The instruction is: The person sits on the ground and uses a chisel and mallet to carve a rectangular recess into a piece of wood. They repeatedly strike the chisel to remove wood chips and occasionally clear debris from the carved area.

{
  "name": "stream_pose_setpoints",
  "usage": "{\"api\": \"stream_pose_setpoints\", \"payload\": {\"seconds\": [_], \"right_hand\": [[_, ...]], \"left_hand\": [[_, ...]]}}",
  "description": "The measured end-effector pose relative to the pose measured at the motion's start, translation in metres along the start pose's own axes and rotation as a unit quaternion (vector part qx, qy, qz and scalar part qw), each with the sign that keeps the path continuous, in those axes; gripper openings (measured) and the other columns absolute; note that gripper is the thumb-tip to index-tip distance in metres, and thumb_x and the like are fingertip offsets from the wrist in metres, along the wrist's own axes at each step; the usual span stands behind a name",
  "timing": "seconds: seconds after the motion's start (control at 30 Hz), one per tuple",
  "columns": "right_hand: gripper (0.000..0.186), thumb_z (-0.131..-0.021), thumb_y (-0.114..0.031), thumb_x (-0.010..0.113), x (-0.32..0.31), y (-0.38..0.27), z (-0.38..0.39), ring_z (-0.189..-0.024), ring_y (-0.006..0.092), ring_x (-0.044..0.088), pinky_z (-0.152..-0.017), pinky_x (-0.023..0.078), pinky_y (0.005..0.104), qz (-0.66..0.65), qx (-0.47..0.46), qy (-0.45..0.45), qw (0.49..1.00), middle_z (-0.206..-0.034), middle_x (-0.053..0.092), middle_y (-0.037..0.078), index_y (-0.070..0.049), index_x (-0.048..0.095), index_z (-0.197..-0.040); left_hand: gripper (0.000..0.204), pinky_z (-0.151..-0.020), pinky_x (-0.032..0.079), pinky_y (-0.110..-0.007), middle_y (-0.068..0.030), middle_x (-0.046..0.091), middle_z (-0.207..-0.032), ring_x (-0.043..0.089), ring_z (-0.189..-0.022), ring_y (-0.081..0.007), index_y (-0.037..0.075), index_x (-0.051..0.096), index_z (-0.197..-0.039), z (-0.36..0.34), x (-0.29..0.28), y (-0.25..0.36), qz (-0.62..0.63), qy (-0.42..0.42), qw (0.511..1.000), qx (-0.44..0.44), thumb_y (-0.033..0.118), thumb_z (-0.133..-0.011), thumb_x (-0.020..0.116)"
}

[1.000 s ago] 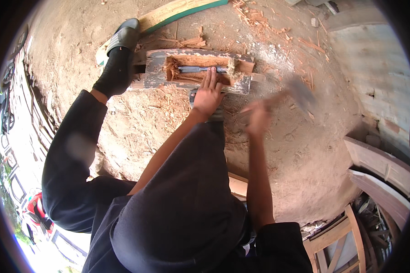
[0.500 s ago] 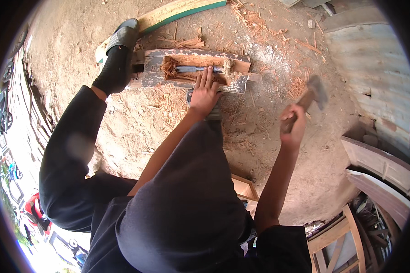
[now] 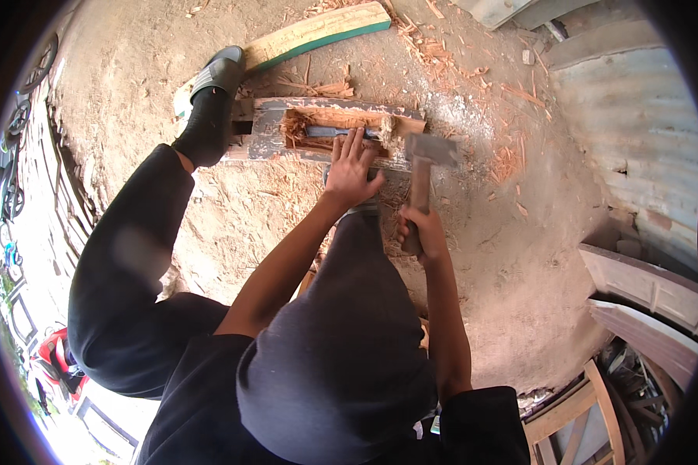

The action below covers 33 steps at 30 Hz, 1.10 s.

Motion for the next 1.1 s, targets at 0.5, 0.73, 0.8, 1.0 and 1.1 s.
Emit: {"api": "stream_pose_setpoints", "payload": {"seconds": [0.5, 0.73, 0.8, 1.0, 1.1], "right_hand": [[0.011, -0.081, -0.011, 0.058, -0.130, 0.109, 0.090, -0.052, 0.0141, 0.048, -0.048, 0.042, 0.0279, -0.115, 0.042, 0.218, 0.968, -0.063, 0.047, 0.003, -0.007, 0.047, -0.081], [0.013, -0.079, -0.013, 0.058, -0.146, 0.131, 0.078, -0.052, 0.0145, 0.046, -0.048, 0.040, 0.0266, -0.233, 0.058, 0.203, 0.949, -0.059, 0.044, 0.003, -0.007, 0.048, -0.075], [0.014, -0.079, -0.015, 0.059, -0.133, 0.118, 0.090, -0.052, 0.0132, 0.045, -0.048, 0.039, 0.0262, -0.188, 0.072, 0.208, 0.957, -0.061, 0.045, 0.002, -0.009, 0.047, -0.075], [0.014, -0.080, -0.016, 0.059, -0.110, 0.136, 0.092, -0.051, 0.0124, 0.044, -0.048, 0.039, 0.0263, -0.152, 0.095, 0.188, 0.966, -0.062, 0.045, 0.001, -0.009, 0.047, -0.076], [0.014, -0.080, -0.016, 0.059, -0.109, 0.149, 0.087, -0.051, 0.0124, 0.045, -0.048, 0.039, 0.0264, -0.157, 0.086, 0.183, 0.967, -0.062, 0.045, 0.001, -0.010, 0.047, -0.076]], "left_hand": [[0.060, -0.092, 0.044, -0.040, -0.0176, 0.066, -0.101, 0.056, -0.107, -0.0298, 0.000, 0.066, -0.102, -0.084, 0.003, 0.002, -0.001, -0.097, 0.980, -0.175, 0.055, -0.088, 0.044], [0.047, -0.071, 0.054, -0.040, -0.0214, 0.064, -0.099, 0.064, -0.080, -0.0308, 0.003, 0.065, -0.098, -0.061, -0.021, -0.011, 0.086, -0.042, 0.988, -0.122, 0.046, -0.088, 0.049], [0.040, -0.068, 0.054, -0.038, -0.0187, 0.064, -0.097, 0.064, -0.077, -0.0273, 0.005, 0.064, -0.099, -0.053, -0.041, -0.013, 0.150, -0.051, 0.981, -0.112, 0.041, -0.088, 0.051], [0.032, -0.064, 0.048, -0.041, -0.0111, 0.057, -0.074, 0.058, -0.065, -0.0268, 0.004, 0.052, -0.087, -0.038, -0.143, -0.174, 0.741, 0.284, 0.562, -0.232, 0.032, -0.091, 0.037], [0.035, -0.064, 0.047, -0.040, -0.0111, 0.055, -0.068, 0.057, -0.064, -0.0276, 0.002, 0.051, -0.084, -0.033, -0.157, -0.154, 0.770, 0.233, 0.554, -0.214, 0.034, -0.090, 0.038]]}}
Point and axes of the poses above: each hand's wrist, its own z-axis away from the middle knuckle, its own x-axis out of the palm, y = z × x, the point moved 1 cm from there along -z, towards the middle knuckle
